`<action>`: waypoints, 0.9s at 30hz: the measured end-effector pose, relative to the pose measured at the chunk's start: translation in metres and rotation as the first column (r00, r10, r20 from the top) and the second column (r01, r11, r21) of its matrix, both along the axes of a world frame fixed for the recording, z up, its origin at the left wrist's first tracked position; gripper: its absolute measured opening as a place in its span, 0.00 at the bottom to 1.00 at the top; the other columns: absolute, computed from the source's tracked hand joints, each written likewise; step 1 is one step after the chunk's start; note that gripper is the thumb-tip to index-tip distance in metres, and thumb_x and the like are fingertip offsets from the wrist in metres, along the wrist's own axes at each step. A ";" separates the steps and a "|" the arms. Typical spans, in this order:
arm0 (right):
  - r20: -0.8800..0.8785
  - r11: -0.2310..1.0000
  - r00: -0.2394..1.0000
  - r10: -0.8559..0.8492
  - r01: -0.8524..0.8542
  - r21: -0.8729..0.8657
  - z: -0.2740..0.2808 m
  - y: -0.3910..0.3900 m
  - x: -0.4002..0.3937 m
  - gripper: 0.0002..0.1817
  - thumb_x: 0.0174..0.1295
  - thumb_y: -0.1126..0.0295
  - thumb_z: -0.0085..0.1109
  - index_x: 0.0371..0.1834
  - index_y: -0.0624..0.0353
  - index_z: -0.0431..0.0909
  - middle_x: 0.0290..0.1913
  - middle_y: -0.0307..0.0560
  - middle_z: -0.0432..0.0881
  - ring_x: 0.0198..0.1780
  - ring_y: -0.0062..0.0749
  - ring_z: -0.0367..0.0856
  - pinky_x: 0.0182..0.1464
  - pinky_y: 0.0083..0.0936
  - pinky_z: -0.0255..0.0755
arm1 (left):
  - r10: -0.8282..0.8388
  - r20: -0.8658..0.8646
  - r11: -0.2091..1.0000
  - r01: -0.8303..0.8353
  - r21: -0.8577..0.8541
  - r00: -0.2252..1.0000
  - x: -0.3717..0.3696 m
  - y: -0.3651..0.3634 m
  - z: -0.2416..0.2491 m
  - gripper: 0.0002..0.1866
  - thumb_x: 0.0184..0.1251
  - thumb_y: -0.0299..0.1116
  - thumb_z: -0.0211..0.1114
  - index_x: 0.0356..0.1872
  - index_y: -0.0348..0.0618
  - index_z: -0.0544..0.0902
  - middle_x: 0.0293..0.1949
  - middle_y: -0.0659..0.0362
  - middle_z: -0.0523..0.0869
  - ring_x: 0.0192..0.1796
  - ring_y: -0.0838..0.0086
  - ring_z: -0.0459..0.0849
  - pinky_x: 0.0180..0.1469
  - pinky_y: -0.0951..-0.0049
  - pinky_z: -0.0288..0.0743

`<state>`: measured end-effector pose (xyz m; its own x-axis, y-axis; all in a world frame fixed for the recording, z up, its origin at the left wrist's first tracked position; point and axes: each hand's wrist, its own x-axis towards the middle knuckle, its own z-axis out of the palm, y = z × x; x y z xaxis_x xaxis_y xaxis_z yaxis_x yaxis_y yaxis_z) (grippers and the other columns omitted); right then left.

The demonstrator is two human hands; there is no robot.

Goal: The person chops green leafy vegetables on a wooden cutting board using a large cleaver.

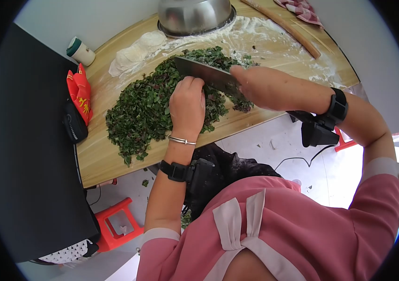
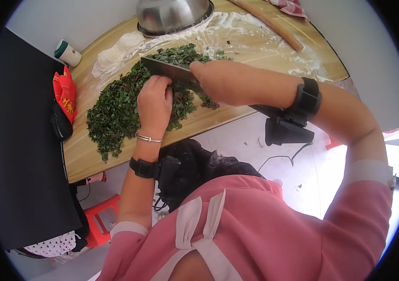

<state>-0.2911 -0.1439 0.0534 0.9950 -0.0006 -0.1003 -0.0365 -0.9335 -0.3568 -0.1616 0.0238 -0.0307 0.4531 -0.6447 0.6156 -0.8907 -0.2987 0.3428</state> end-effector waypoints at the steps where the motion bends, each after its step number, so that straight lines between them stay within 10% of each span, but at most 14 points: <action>1: 0.000 1.000 1.000 -0.003 0.003 0.001 0.003 0.002 0.000 0.09 0.68 0.74 0.49 0.45 0.68 0.66 0.28 0.64 0.78 0.31 0.62 0.79 0.33 0.49 0.72 | -0.003 0.000 1.000 0.003 0.001 1.000 0.001 0.000 0.000 0.08 0.54 0.19 0.65 0.36 0.38 0.83 0.37 0.51 0.84 0.41 0.52 0.83 0.43 0.58 0.77; 7: -0.323 0.978 0.939 -0.118 0.167 0.127 0.028 0.012 0.013 0.08 0.67 0.75 0.49 0.41 0.70 0.65 0.27 0.65 0.77 0.32 0.61 0.79 0.34 0.48 0.72 | -0.021 -0.025 1.000 0.020 -0.023 0.999 0.006 0.000 -0.002 0.07 0.53 0.19 0.66 0.34 0.37 0.83 0.36 0.51 0.84 0.39 0.52 0.83 0.42 0.58 0.77; 16: -0.071 0.995 0.996 -0.050 0.055 0.078 -0.023 0.011 0.039 0.09 0.66 0.75 0.48 0.44 0.71 0.65 0.30 0.62 0.79 0.28 0.54 0.81 0.29 0.42 0.73 | -0.053 -0.024 0.998 0.052 -0.032 0.998 0.005 0.004 -0.005 0.06 0.54 0.20 0.67 0.34 0.37 0.85 0.35 0.51 0.85 0.39 0.52 0.84 0.44 0.60 0.78; 21: -0.099 0.876 0.974 -0.205 0.227 0.424 -0.010 0.000 0.019 0.09 0.67 0.76 0.43 0.45 0.72 0.68 0.27 0.59 0.80 0.17 0.42 0.80 0.19 0.36 0.74 | -0.047 -0.050 0.998 0.044 -0.051 0.998 0.001 0.009 -0.005 0.06 0.54 0.21 0.67 0.34 0.35 0.85 0.38 0.50 0.84 0.43 0.53 0.83 0.47 0.60 0.77; 27: -0.040 0.993 0.997 -0.072 0.076 0.096 0.005 0.003 0.002 0.08 0.69 0.73 0.47 0.45 0.67 0.64 0.26 0.59 0.79 0.19 0.46 0.78 0.22 0.37 0.72 | -0.007 0.048 0.999 0.009 -0.035 0.999 0.001 0.005 -0.002 0.06 0.53 0.19 0.66 0.32 0.37 0.82 0.37 0.52 0.82 0.43 0.54 0.81 0.46 0.57 0.76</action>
<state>-0.2893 -0.1408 0.0585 0.9882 -0.0624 -0.1400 -0.1188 -0.8887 -0.4427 -0.1610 0.0293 -0.0329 0.4176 -0.6256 0.6589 -0.9086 -0.2799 0.3101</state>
